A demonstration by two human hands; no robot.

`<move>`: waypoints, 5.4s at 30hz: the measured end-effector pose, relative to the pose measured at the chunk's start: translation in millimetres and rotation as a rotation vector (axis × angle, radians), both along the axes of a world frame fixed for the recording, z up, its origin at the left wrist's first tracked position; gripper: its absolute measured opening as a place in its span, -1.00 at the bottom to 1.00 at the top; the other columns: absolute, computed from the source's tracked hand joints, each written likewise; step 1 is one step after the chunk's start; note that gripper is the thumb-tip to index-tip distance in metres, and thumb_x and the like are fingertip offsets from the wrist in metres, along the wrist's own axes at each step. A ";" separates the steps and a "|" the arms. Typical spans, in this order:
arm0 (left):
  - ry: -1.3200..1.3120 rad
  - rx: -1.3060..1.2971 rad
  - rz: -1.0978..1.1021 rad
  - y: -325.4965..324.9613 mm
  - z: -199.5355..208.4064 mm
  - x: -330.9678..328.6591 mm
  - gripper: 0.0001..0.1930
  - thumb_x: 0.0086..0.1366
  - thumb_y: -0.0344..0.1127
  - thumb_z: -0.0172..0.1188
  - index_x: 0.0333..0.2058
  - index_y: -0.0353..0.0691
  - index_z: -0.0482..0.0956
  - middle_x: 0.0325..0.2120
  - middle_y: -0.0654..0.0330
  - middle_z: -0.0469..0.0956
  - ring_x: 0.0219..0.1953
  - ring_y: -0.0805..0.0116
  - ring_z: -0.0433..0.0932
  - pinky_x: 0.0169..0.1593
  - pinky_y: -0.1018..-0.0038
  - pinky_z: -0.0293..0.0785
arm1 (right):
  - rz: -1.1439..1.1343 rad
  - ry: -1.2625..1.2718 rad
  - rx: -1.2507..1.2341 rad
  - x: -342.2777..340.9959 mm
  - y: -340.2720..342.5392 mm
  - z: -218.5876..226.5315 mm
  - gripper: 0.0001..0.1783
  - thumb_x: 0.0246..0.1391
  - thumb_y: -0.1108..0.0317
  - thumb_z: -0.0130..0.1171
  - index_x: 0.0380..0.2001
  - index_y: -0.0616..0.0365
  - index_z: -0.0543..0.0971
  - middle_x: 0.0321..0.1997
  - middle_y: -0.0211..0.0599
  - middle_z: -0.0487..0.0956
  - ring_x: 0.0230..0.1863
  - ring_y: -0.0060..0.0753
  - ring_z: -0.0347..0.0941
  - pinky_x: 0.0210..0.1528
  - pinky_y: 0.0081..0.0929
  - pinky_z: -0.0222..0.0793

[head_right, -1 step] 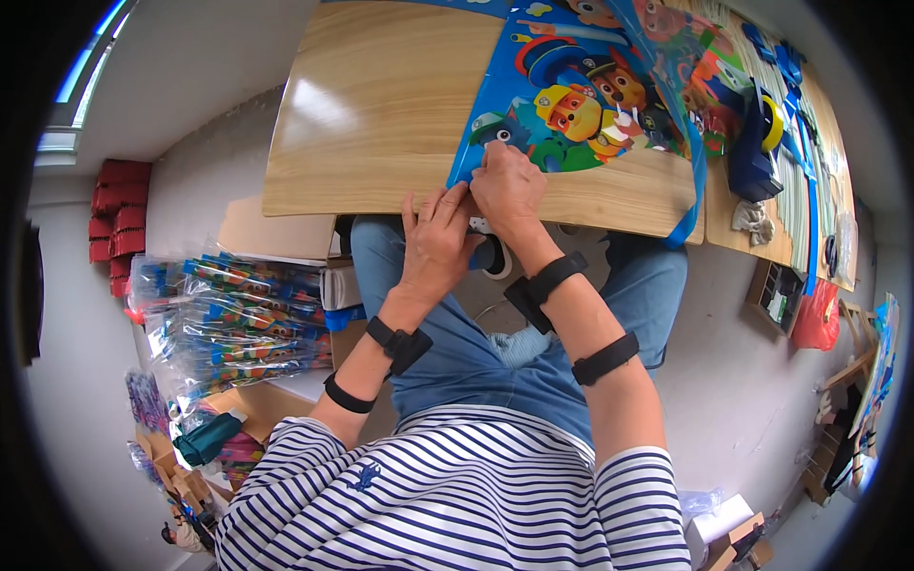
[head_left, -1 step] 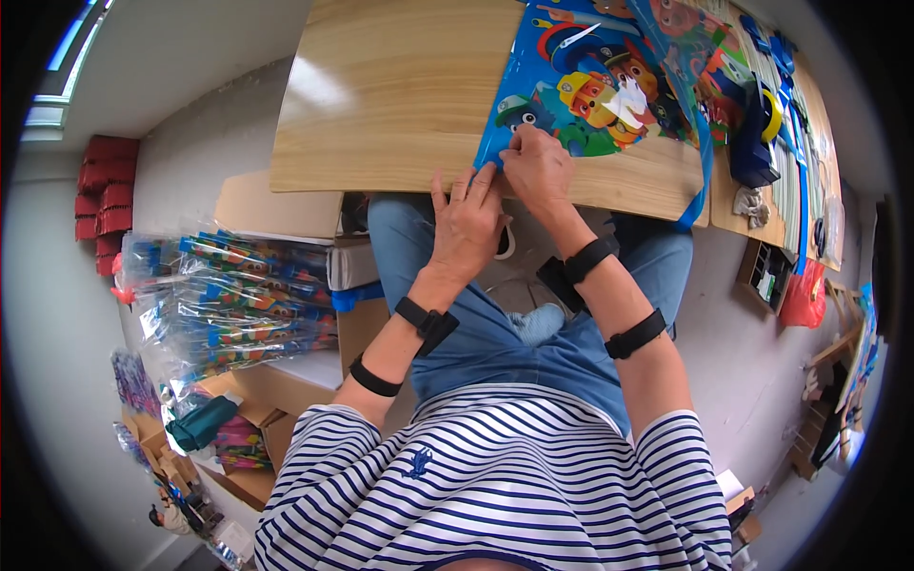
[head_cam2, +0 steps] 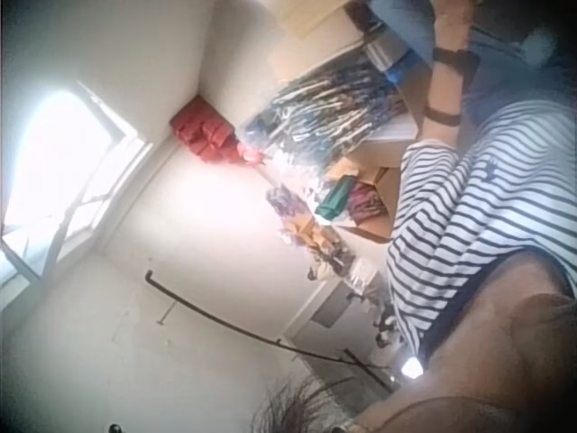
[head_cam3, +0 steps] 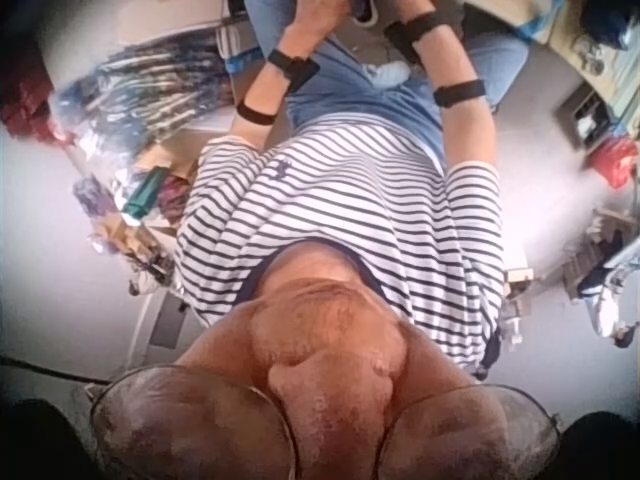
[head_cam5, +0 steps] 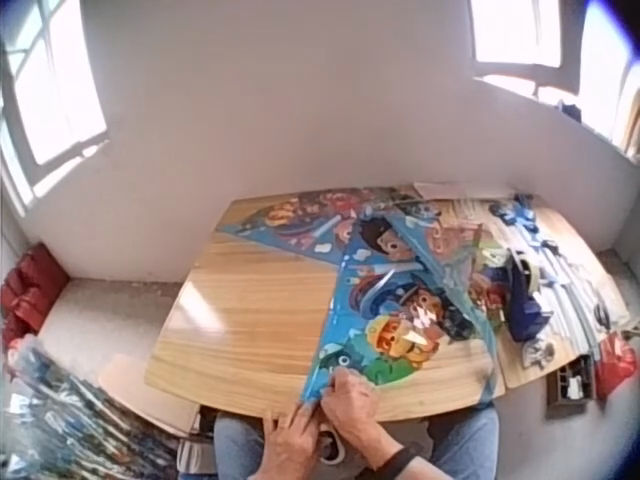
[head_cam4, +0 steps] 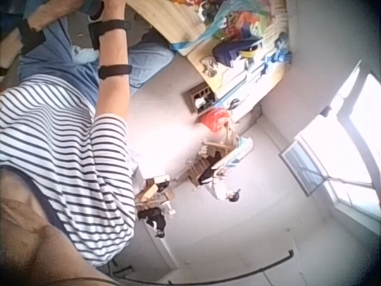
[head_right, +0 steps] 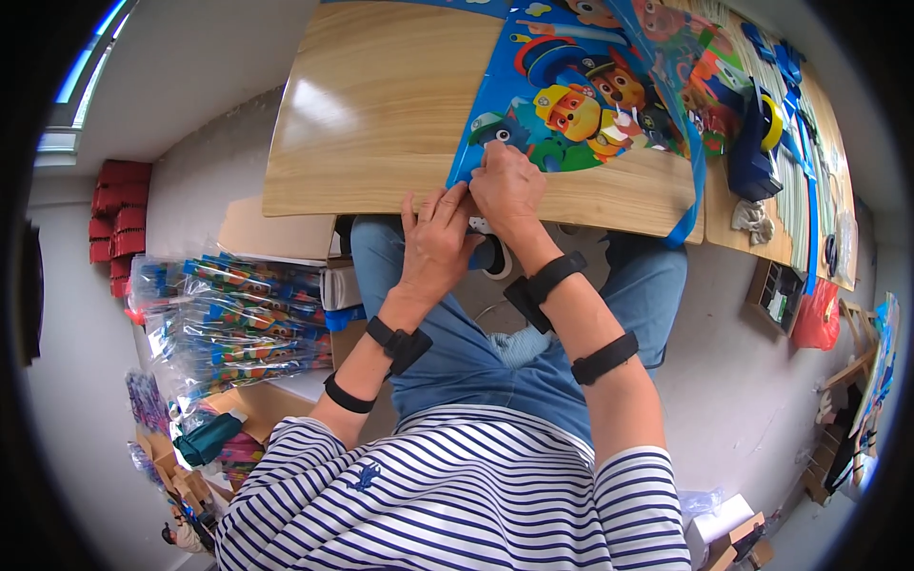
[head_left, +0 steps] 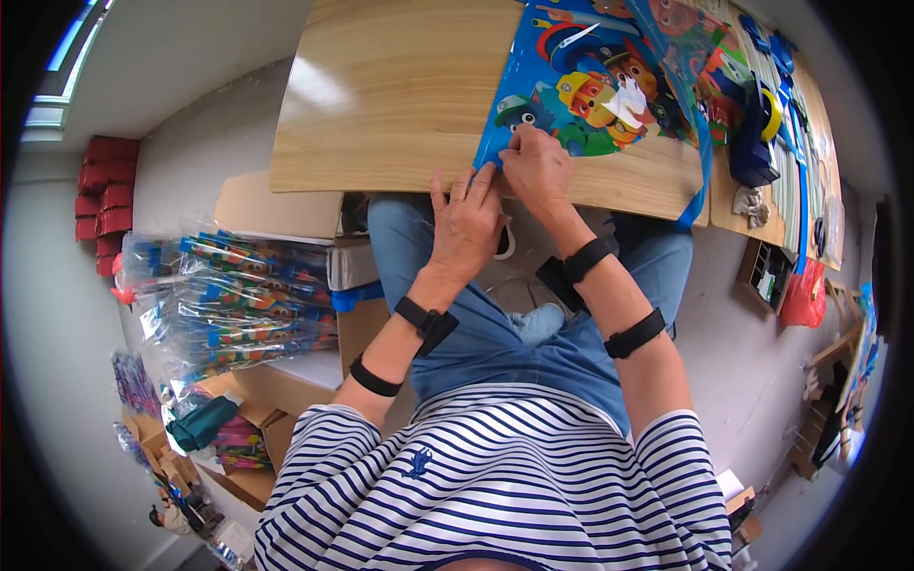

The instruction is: The recorder is assembling components of a kite, including attaching rods and tape.

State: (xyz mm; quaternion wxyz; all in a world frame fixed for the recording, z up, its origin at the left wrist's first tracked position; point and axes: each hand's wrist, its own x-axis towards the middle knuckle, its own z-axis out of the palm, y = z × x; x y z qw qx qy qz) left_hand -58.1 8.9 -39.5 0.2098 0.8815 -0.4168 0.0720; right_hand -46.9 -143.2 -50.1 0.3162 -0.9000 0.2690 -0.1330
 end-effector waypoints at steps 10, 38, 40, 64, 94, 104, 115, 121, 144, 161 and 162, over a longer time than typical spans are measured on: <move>-0.036 0.085 -0.015 -0.6 3.3 2.5 -0.38 -0.04 -0.30 0.44 0.05 -0.29 0.50 0.13 0.16 0.42 0.18 0.10 0.36 0.26 -0.32 0.02 | 0.003 0.036 0.014 1.9 1.7 0.4 -0.80 -0.14 0.27 0.32 -0.49 0.12 0.54 -0.35 -0.18 0.63 -0.21 0.00 0.56 -0.19 -0.13 0.44; 0.048 0.204 0.000 -5.0 10.0 3.9 -0.35 -0.02 -0.14 0.44 0.06 -0.27 0.51 0.18 0.16 0.41 0.23 0.07 0.30 0.36 -0.23 -0.08 | -0.767 -0.271 0.656 -175.9 -352.3 89.1 -0.75 0.05 0.34 0.31 -0.31 0.31 0.54 -0.43 -0.18 0.51 -0.62 -0.29 0.53 -0.62 -0.48 0.40; 0.046 0.207 -0.003 -4.8 10.3 3.6 -0.35 -0.02 -0.14 0.44 0.06 -0.27 0.51 0.18 0.15 0.41 0.23 0.07 0.30 0.36 -0.23 -0.08 | -0.749 -0.262 0.672 -173.2 -351.8 94.3 -0.78 0.04 0.38 0.30 -0.32 0.31 0.54 -0.43 -0.17 0.52 -0.62 -0.29 0.53 -0.63 -0.47 0.40; 0.067 0.195 0.006 -2.1 8.0 5.1 -0.35 -0.01 -0.15 0.43 0.07 -0.25 0.51 0.20 0.17 0.40 0.24 0.08 0.30 0.33 -0.26 -0.04 | -0.718 -1.095 1.530 -213.8 -291.0 15.9 -0.81 0.14 0.42 0.26 -0.26 0.24 0.47 -0.30 -0.12 0.56 -0.24 -0.16 0.60 0.02 -0.03 0.61; 0.055 0.022 0.065 -4.3 3.2 1.0 -0.39 0.01 -0.21 0.42 0.07 -0.19 0.50 0.10 0.23 0.42 0.15 0.15 0.36 0.32 -0.24 -0.02 | -0.167 -0.261 0.755 -120.9 -222.7 76.4 -0.92 0.08 0.45 0.22 -0.35 0.22 0.60 -0.54 -0.46 0.47 -0.60 -0.66 0.33 -0.50 -0.64 0.31; 0.057 0.010 0.074 -7.8 2.1 -1.1 -0.40 -0.01 -0.22 0.42 0.04 -0.24 0.50 0.12 0.21 0.38 0.14 0.10 0.36 0.25 -0.38 0.01 | 0.907 0.143 0.155 40.9 -75.5 66.5 -0.85 -0.15 0.39 0.21 -0.52 0.27 0.55 -0.55 -0.11 0.52 -0.46 -0.18 0.44 -0.38 -0.29 0.31; 0.081 -0.019 0.076 -6.1 2.9 -0.6 -0.35 -0.05 -0.23 0.46 0.06 -0.26 0.48 0.11 0.19 0.37 0.12 0.10 0.36 0.29 -0.34 0.00 | 0.977 0.451 0.004 74.1 -57.7 39.0 -0.86 -0.20 0.45 0.25 -0.51 0.28 0.55 -0.43 -0.11 0.51 -0.31 -0.10 0.48 -0.26 -0.26 0.38; 0.088 -0.031 0.075 -7.1 2.3 -0.7 -0.35 -0.05 -0.24 0.46 0.06 -0.26 0.48 0.11 0.19 0.37 0.11 0.09 0.36 0.30 -0.35 -0.03 | 0.988 0.448 -0.032 74.2 -55.2 36.2 -0.85 -0.22 0.43 0.26 -0.52 0.26 0.56 -0.43 -0.11 0.51 -0.32 -0.09 0.48 -0.27 -0.24 0.38; 0.105 -0.056 0.067 -6.9 3.5 -1.0 -0.37 -0.05 -0.29 0.45 0.04 -0.25 0.48 0.11 0.17 0.38 0.14 0.06 0.36 0.29 -0.36 -0.03 | 0.893 0.393 -0.324 63.2 -42.7 31.6 -0.88 -0.14 0.38 0.21 -0.51 0.19 0.60 -0.34 -0.13 0.57 -0.17 0.00 0.51 -0.16 -0.15 0.46; 0.107 -0.131 0.083 -2.2 5.9 -6.3 -0.48 -0.05 -0.32 0.43 -0.05 -0.26 0.53 0.12 0.18 0.41 0.17 0.12 0.36 0.29 -0.35 -0.06 | 0.917 0.303 -0.375 66.0 -39.0 26.4 -0.83 -0.26 0.49 0.14 -0.51 0.29 0.64 -0.39 0.13 0.62 -0.28 0.21 0.59 -0.28 -0.05 0.53; 0.095 -0.131 0.062 -3.3 9.4 -4.9 -0.48 -0.05 -0.32 0.44 -0.07 -0.26 0.53 0.12 0.18 0.41 0.17 0.12 0.37 0.29 -0.36 -0.06 | 0.904 0.306 -0.374 65.8 -39.7 25.5 -0.87 -0.28 0.45 0.18 -0.55 0.25 0.62 -0.40 0.05 0.61 -0.27 0.17 0.57 -0.27 -0.08 0.51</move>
